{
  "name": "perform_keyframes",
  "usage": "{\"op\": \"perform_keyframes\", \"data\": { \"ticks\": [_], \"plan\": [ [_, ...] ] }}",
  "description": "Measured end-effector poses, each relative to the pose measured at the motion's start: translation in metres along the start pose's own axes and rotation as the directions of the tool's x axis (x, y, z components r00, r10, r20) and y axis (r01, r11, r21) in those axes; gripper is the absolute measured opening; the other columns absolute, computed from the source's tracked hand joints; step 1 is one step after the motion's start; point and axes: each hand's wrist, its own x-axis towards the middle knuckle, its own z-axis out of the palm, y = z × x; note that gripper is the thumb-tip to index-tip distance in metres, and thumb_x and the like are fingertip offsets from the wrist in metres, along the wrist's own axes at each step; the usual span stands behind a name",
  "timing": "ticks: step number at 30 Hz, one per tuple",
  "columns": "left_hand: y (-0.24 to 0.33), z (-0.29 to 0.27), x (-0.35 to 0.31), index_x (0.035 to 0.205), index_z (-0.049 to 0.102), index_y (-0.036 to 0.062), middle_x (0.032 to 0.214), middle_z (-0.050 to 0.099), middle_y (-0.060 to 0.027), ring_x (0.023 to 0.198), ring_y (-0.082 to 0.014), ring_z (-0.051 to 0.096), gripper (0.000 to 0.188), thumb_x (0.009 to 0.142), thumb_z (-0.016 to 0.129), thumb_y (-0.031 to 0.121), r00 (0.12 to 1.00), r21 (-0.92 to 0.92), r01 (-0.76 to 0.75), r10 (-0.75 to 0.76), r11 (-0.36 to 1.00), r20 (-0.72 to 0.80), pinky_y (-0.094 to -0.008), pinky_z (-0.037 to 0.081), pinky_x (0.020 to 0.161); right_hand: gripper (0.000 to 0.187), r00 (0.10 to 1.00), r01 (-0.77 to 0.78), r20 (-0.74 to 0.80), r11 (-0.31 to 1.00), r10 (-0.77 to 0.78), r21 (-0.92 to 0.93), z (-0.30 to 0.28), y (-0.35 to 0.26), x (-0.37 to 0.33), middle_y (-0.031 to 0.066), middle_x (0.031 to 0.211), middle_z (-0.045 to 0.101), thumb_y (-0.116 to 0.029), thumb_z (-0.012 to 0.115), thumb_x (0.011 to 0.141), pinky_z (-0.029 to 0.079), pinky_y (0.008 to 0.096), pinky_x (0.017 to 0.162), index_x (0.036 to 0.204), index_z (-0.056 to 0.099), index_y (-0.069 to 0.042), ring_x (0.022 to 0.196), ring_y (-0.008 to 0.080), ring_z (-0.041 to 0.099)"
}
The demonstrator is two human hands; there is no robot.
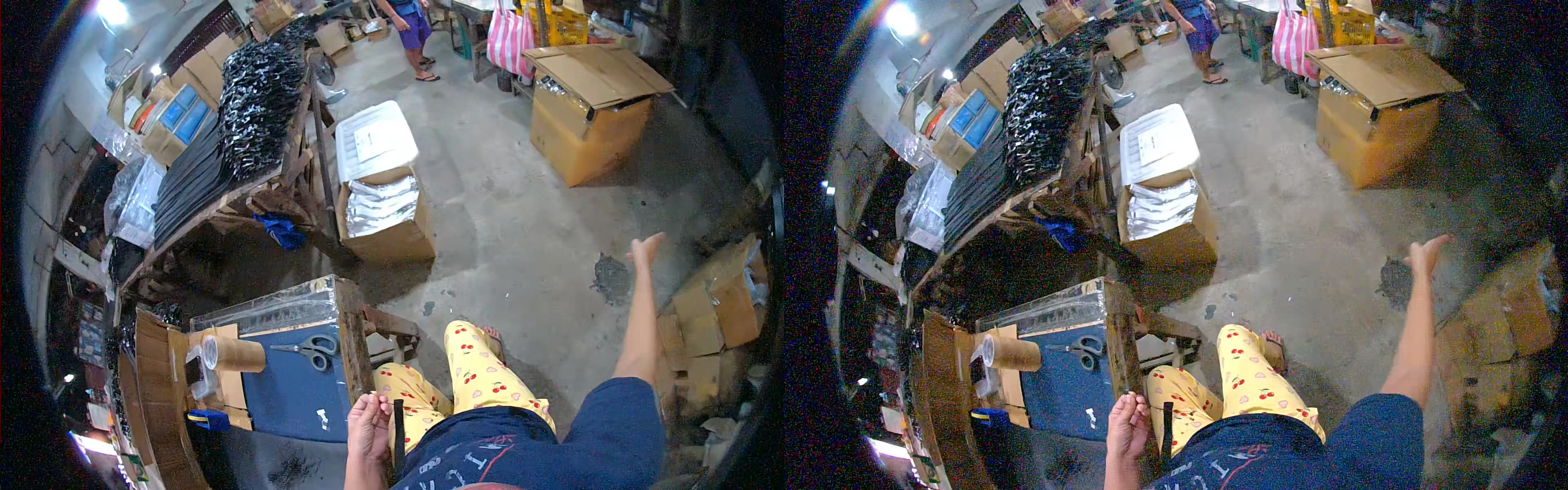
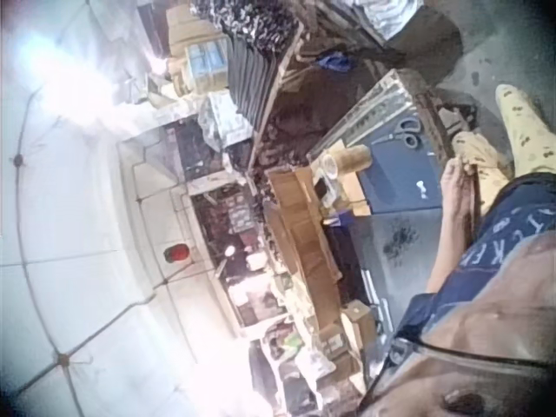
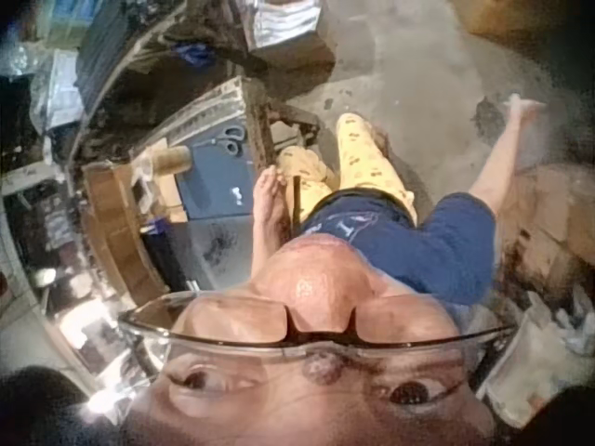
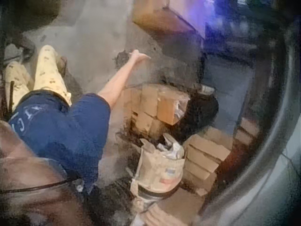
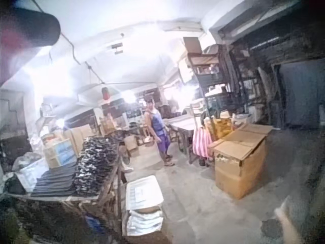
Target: The person trims bundles of bristles with scissors, folds and cuts strips of material, and separates small bristles by hand at a workstation.
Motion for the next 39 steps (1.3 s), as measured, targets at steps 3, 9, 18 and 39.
{"op": "perform_keyframes", "data": {
  "ticks": [3, 9, 18, 39],
  "plan": [
    [0.001, -0.011, 0.005, 0.091, 0.056, 0.0051, 0.084, 0.060, -0.0054, 0.066, -0.0090, 0.055, 0.008, 0.090, 0.056, 0.013, 1.000, -0.012, -0.005, 0.005, 1.000, 0.006, -0.0171, 0.046, 0.060, 0.078, 0.937, -0.144, 0.329, 0.988, 0.118, 0.057, 0.014, 0.028, -0.030, 0.0266, 0.089, 0.061, 0.000, 0.047, 0.069, 0.048, 0.0354, 0.038, 0.141, 0.016, -0.002, 0.047, 0.0262, 0.061],
    [-0.029, -0.031, 0.033, 0.083, 0.056, 0.0062, 0.085, 0.061, -0.0070, 0.073, -0.0123, 0.058, 0.006, 0.089, 0.057, 0.008, 0.995, -0.147, 0.097, -0.096, 0.984, 0.014, -0.0233, 0.050, 0.066, 0.017, 0.616, 0.121, 0.786, 0.980, 0.050, -0.157, 0.032, 0.047, -0.213, 0.0064, 0.063, 0.065, -0.017, 0.065, 0.075, 0.050, 0.0321, 0.057, 0.065, 0.067, -0.004, 0.059, 0.0153, 0.061],
    [-0.065, -0.030, 0.067, 0.092, 0.059, 0.0041, 0.088, 0.061, -0.0080, 0.076, -0.0126, 0.058, 0.007, 0.088, 0.058, 0.010, 0.951, -0.432, 0.309, -0.286, 0.847, 0.120, -0.0229, 0.052, 0.070, 0.100, 0.224, 0.669, 0.974, 0.733, -0.046, -0.119, 0.031, 0.001, -0.407, 0.0319, 0.127, 0.040, -0.071, 0.053, 0.070, 0.040, 0.0510, 0.092, 0.143, 0.020, -0.009, 0.113, 0.0447, 0.046],
    [-0.081, -0.019, 0.072, 0.095, 0.059, 0.0040, 0.087, 0.062, -0.0065, 0.074, -0.0096, 0.061, 0.010, 0.090, 0.055, 0.012, 0.944, -0.495, 0.326, -0.305, 0.806, 0.126, -0.0191, 0.054, 0.066, 0.087, 0.136, 0.688, 0.977, 0.725, -0.165, 0.026, 0.042, -0.002, -0.415, 0.0294, 0.119, 0.047, -0.064, 0.056, 0.073, 0.039, 0.0528, 0.090, 0.139, 0.028, -0.015, 0.109, 0.0463, 0.048]
  ]
}}
